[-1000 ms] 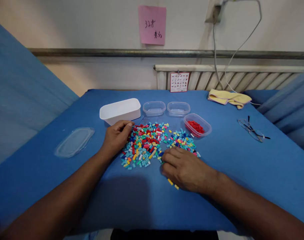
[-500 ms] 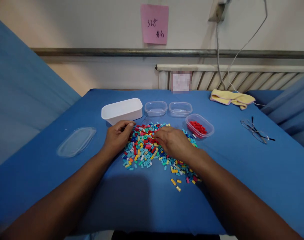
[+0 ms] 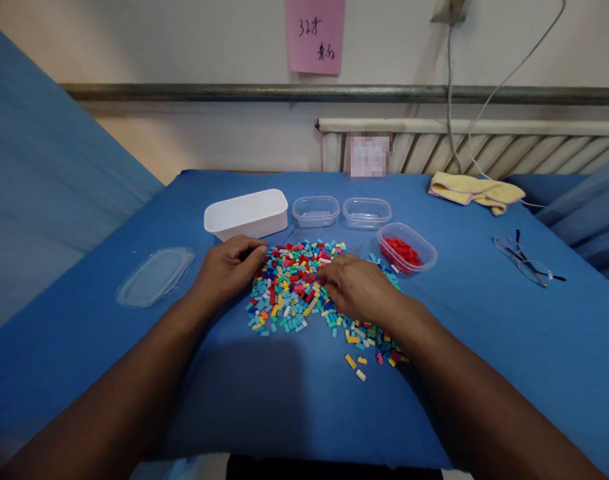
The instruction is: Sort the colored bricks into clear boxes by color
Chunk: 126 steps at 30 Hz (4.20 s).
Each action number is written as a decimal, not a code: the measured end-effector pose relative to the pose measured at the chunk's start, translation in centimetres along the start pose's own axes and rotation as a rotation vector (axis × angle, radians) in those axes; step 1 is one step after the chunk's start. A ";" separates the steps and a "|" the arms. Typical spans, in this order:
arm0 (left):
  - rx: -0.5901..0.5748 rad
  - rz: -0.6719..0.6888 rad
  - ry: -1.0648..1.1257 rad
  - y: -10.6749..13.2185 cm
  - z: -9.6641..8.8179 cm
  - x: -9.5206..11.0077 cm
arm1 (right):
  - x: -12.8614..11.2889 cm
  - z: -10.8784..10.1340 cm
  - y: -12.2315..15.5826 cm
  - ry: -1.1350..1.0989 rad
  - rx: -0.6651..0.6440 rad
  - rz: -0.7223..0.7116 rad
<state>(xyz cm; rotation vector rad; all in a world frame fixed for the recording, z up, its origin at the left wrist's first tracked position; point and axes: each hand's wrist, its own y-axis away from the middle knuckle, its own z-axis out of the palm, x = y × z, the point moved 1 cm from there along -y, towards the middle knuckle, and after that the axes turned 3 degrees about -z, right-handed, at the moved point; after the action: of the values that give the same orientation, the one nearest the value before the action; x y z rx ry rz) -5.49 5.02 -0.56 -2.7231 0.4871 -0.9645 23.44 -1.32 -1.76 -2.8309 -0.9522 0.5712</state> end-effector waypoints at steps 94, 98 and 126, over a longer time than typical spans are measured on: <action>-0.190 -0.234 -0.339 -1.0 -0.5 -1.0 | 0.7 -1.4 0.6 -0.032 0.266 -0.044; -0.195 -0.243 -0.328 -1.1 -0.6 -0.8 | 2.7 -4.4 2.6 0.052 0.569 0.134; -0.191 -0.242 -0.321 -0.7 -0.4 -0.5 | -0.1 0.8 -0.4 0.024 0.086 -0.158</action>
<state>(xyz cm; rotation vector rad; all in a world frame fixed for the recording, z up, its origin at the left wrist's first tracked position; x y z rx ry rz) -5.99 5.82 -0.31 -3.0848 0.2019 -0.5308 22.87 -1.09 -2.41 -2.6513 -1.1071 0.5445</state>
